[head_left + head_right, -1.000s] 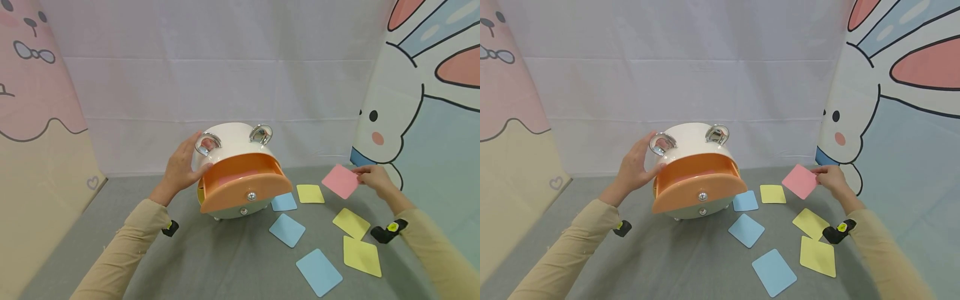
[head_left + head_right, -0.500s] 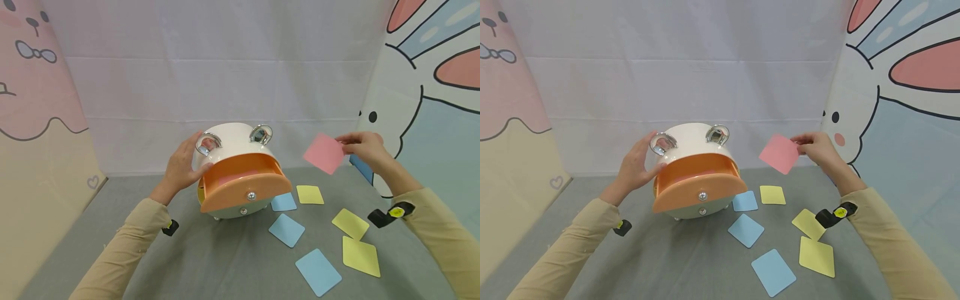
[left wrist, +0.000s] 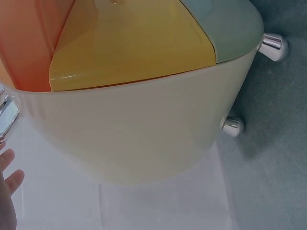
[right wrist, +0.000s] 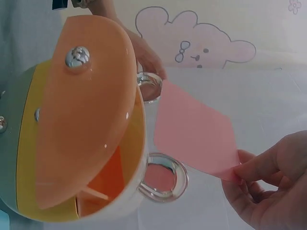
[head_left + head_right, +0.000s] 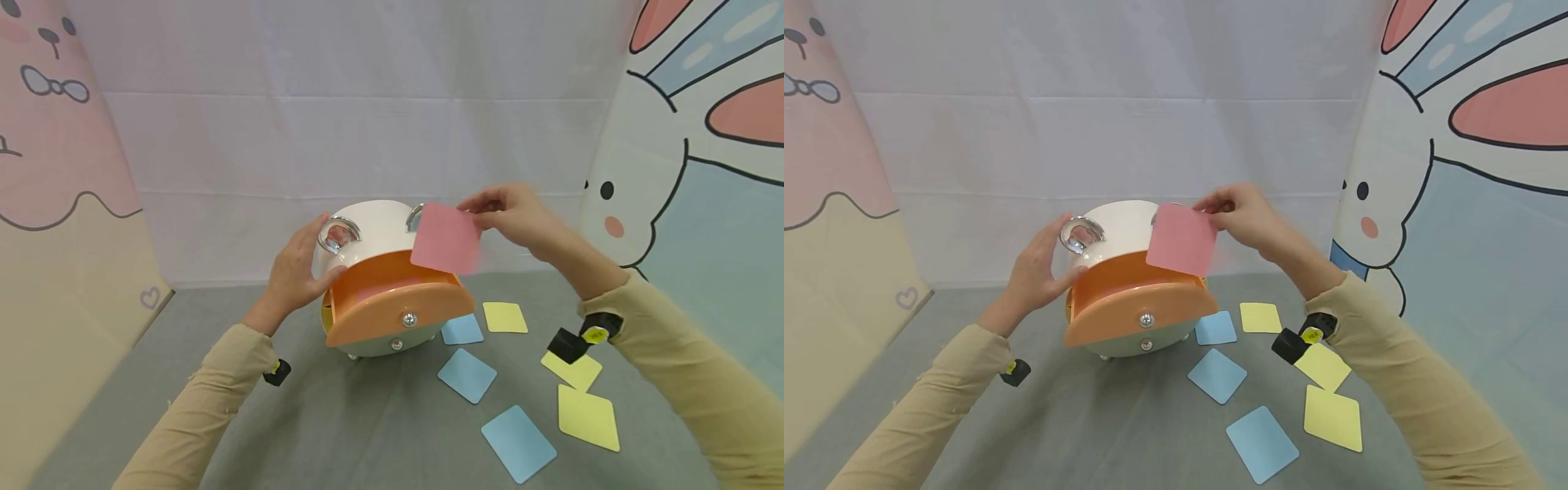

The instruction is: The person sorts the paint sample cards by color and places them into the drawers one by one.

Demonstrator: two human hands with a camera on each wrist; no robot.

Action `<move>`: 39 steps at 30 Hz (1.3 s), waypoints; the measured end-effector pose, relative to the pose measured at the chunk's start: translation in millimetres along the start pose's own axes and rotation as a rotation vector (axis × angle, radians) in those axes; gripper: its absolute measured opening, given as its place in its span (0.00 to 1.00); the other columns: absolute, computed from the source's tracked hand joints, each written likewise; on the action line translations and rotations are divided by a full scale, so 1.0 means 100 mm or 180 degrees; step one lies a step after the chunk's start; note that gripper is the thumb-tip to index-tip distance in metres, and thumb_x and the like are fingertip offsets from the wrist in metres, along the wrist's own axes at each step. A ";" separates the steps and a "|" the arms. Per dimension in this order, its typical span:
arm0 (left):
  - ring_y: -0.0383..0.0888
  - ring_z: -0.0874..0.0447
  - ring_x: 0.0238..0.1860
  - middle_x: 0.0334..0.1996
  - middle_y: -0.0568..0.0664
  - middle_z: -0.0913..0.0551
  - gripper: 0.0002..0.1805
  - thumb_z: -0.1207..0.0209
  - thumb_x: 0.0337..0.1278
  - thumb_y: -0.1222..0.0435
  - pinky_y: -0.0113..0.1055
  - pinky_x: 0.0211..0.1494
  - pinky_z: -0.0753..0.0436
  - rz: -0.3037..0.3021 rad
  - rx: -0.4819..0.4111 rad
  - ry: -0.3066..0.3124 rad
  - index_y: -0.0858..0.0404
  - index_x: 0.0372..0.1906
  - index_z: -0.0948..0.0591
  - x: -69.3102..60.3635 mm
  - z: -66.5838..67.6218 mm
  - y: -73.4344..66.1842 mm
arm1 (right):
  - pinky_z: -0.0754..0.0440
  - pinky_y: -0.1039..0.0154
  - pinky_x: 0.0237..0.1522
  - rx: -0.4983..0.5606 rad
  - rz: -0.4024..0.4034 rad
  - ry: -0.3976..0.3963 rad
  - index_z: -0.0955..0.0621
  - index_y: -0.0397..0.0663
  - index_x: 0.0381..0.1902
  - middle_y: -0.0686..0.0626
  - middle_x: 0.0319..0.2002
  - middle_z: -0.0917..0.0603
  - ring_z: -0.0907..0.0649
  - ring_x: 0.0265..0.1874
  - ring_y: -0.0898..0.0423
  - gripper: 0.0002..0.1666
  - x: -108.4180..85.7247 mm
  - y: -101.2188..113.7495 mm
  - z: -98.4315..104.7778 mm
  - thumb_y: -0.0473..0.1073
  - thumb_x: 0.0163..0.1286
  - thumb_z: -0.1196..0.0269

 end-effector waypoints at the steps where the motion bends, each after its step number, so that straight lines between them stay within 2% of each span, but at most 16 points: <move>1: 0.56 0.34 0.59 0.62 0.59 0.34 0.44 0.49 0.52 0.42 0.52 0.57 0.31 0.0004 0.0004 0.0005 0.66 0.68 0.43 0.00 0.00 0.00 | 0.23 0.66 0.38 -0.0001 0.0037 0.0034 0.22 0.37 0.49 0.42 0.39 0.20 0.23 0.36 0.52 0.16 0.02 0.04 -0.06 0.32 0.63 0.46; 4: 0.56 0.34 0.59 0.62 0.59 0.34 0.44 0.46 0.50 0.46 0.52 0.57 0.31 0.0009 0.0014 0.0020 0.66 0.68 0.44 0.00 0.00 0.00 | 0.22 0.63 0.40 -0.0006 0.0117 0.0114 0.21 0.38 0.47 0.42 0.39 0.20 0.23 0.37 0.51 0.15 0.05 0.11 -0.21 0.31 0.63 0.46; 9: 0.55 0.34 0.60 0.62 0.59 0.34 0.44 0.46 0.50 0.46 0.52 0.57 0.31 0.0019 0.0026 0.0031 0.66 0.68 0.43 0.00 0.00 0.00 | 0.22 0.60 0.41 -0.0053 0.0279 0.0246 0.20 0.38 0.46 0.44 0.40 0.20 0.23 0.40 0.51 0.14 0.06 0.21 -0.43 0.31 0.63 0.45; 14: 0.55 0.34 0.59 0.62 0.59 0.34 0.44 0.41 0.47 0.51 0.52 0.57 0.31 0.0029 0.0035 0.0027 0.66 0.67 0.43 -0.01 0.00 0.00 | 0.21 0.56 0.42 -0.0039 0.0510 0.0336 0.19 0.38 0.44 0.44 0.39 0.20 0.22 0.39 0.52 0.14 0.05 0.29 -0.58 0.28 0.62 0.46; 18: 0.55 0.34 0.59 0.62 0.59 0.34 0.44 0.42 0.46 0.51 0.52 0.56 0.30 0.0040 0.0029 0.0031 0.66 0.67 0.43 -0.01 0.00 0.00 | 0.21 0.58 0.41 0.0036 0.0575 0.0251 0.19 0.38 0.43 0.44 0.39 0.20 0.23 0.39 0.52 0.14 0.06 0.32 -0.59 0.28 0.62 0.47; 26: 0.55 0.33 0.58 0.61 0.60 0.33 0.46 0.55 0.53 0.37 0.53 0.54 0.29 0.0040 0.0021 0.0016 0.66 0.67 0.43 -0.02 0.01 0.00 | 0.22 0.64 0.39 0.0178 0.0445 0.0176 0.19 0.37 0.44 0.43 0.40 0.20 0.24 0.40 0.51 0.14 0.13 0.29 -0.55 0.29 0.63 0.47; 33: 0.55 0.34 0.59 0.61 0.60 0.33 0.43 0.46 0.50 0.46 0.53 0.55 0.30 0.0020 -0.0005 0.0011 0.66 0.68 0.43 -0.02 0.01 0.00 | 0.22 0.64 0.40 0.0339 0.0375 0.0106 0.21 0.36 0.46 0.42 0.39 0.21 0.24 0.39 0.51 0.14 0.20 0.27 -0.50 0.30 0.63 0.47; 39: 0.55 0.34 0.59 0.61 0.60 0.33 0.44 0.46 0.49 0.46 0.53 0.56 0.30 0.0021 -0.0009 0.0019 0.66 0.68 0.43 -0.02 0.01 0.00 | 0.21 0.62 0.40 0.0187 0.0375 0.0128 0.19 0.38 0.44 0.43 0.39 0.20 0.24 0.39 0.51 0.13 0.22 0.23 -0.59 0.30 0.64 0.46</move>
Point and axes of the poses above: each hand's wrist, its own x-axis towards the middle knuckle, its own z-axis out of the back of the hand, y = z × x, the point moved 7 cm from there along x, towards the middle knuckle
